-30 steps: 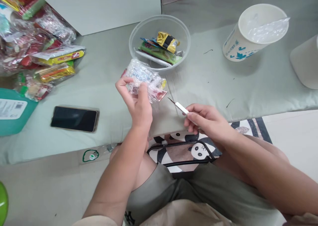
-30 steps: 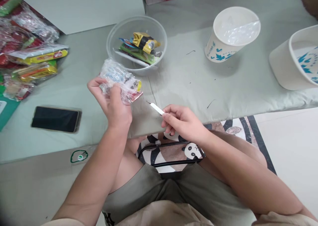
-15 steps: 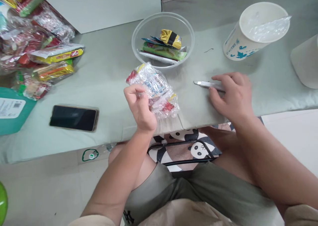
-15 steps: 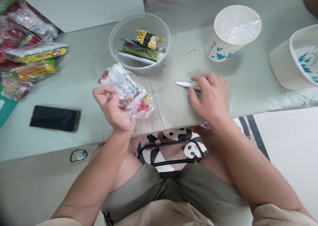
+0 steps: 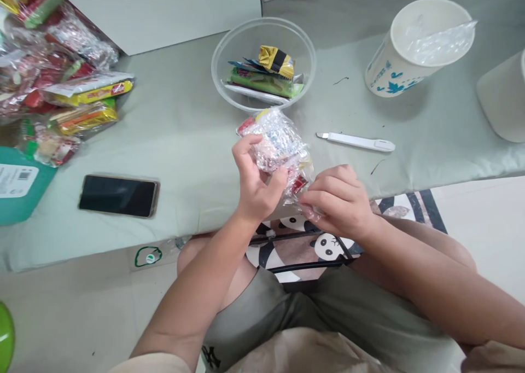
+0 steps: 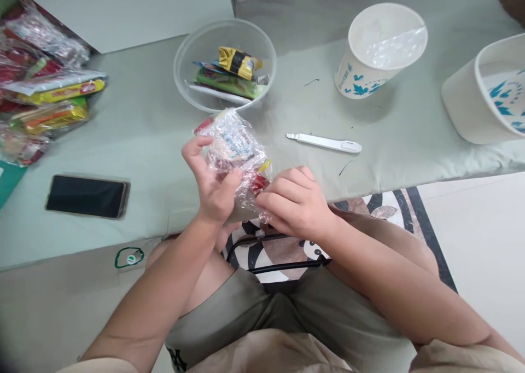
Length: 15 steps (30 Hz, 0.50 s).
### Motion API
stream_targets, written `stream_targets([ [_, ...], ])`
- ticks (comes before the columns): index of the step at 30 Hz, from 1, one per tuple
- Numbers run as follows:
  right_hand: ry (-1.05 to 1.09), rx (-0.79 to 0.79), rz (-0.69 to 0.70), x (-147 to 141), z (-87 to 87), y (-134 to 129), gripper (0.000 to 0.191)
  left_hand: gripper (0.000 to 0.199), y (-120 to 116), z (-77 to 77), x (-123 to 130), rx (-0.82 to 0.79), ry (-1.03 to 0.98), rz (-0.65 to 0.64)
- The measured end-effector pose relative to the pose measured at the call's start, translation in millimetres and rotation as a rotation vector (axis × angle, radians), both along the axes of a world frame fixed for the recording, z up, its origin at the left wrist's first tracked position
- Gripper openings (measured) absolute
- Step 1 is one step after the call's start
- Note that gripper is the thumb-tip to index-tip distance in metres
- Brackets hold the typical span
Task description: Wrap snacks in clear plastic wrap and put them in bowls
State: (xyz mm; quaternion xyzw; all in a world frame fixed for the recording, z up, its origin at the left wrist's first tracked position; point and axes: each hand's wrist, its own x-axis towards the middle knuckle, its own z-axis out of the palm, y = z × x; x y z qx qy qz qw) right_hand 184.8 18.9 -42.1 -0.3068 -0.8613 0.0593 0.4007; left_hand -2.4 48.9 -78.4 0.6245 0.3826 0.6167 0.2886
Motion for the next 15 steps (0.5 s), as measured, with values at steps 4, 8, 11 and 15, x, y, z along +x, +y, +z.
stream_targets([
  [4, -0.02, -0.004, 0.065, -0.3, 2.4, -1.6, 0.007, 0.055, 3.1, 4.3, 0.8, -0.063, -0.091, 0.048],
  [8, -0.13, -0.128, 0.296, 1.2, 5.6, 1.0, 0.021, 0.055, 4.7, 13.3, -4.7, -0.08, -0.122, 0.093],
  [11, 0.046, -0.219, 0.318, 9.4, 11.4, 6.7, 0.023, 0.056, 3.8, 20.0, -8.3, -0.141, -0.122, 0.073],
  [15, 0.217, -0.174, -0.071, 21.1, 17.2, 15.0, 0.005, 0.066, -2.7, 20.7, -5.4, -0.207, -0.066, -0.119],
])
